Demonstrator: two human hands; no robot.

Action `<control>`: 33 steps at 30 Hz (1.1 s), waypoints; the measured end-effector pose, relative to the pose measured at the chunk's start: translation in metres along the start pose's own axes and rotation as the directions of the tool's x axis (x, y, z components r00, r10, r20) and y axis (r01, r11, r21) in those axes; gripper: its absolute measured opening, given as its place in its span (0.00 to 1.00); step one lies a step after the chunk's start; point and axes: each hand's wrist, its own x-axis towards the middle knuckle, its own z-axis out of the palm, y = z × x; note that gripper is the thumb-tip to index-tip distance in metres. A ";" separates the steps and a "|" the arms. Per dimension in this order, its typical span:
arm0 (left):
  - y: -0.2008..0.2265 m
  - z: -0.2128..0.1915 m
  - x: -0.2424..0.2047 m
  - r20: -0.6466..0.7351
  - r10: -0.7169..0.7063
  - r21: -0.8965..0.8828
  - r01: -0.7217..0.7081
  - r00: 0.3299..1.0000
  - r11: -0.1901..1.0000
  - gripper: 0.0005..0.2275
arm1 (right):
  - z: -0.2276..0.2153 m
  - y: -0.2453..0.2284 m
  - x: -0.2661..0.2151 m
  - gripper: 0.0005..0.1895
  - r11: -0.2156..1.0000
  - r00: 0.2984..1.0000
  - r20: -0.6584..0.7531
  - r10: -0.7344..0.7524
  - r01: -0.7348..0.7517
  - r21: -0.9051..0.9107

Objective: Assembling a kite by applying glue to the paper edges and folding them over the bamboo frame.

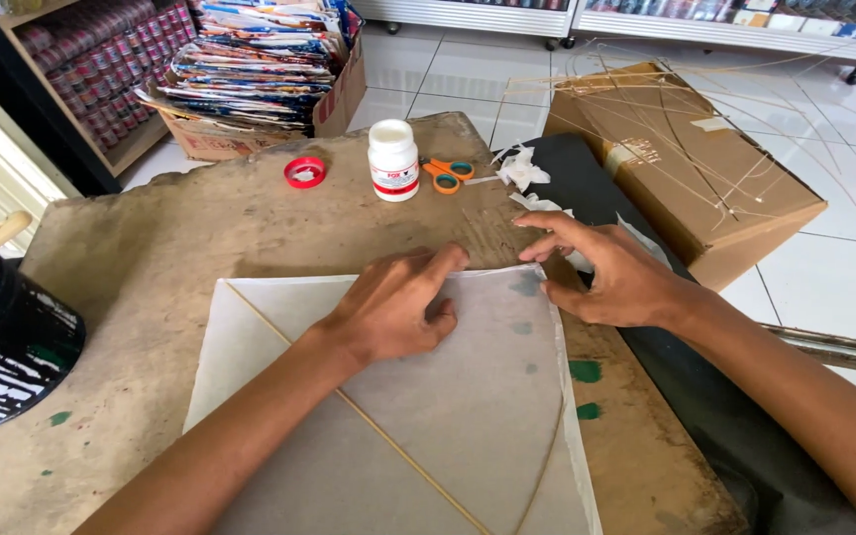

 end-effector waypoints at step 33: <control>0.042 0.019 0.025 -0.136 0.057 -0.371 -0.104 0.989 0.923 0.24 | 0.012 0.020 0.003 0.35 0.997 0.998 -0.008 -0.064 0.064 0.033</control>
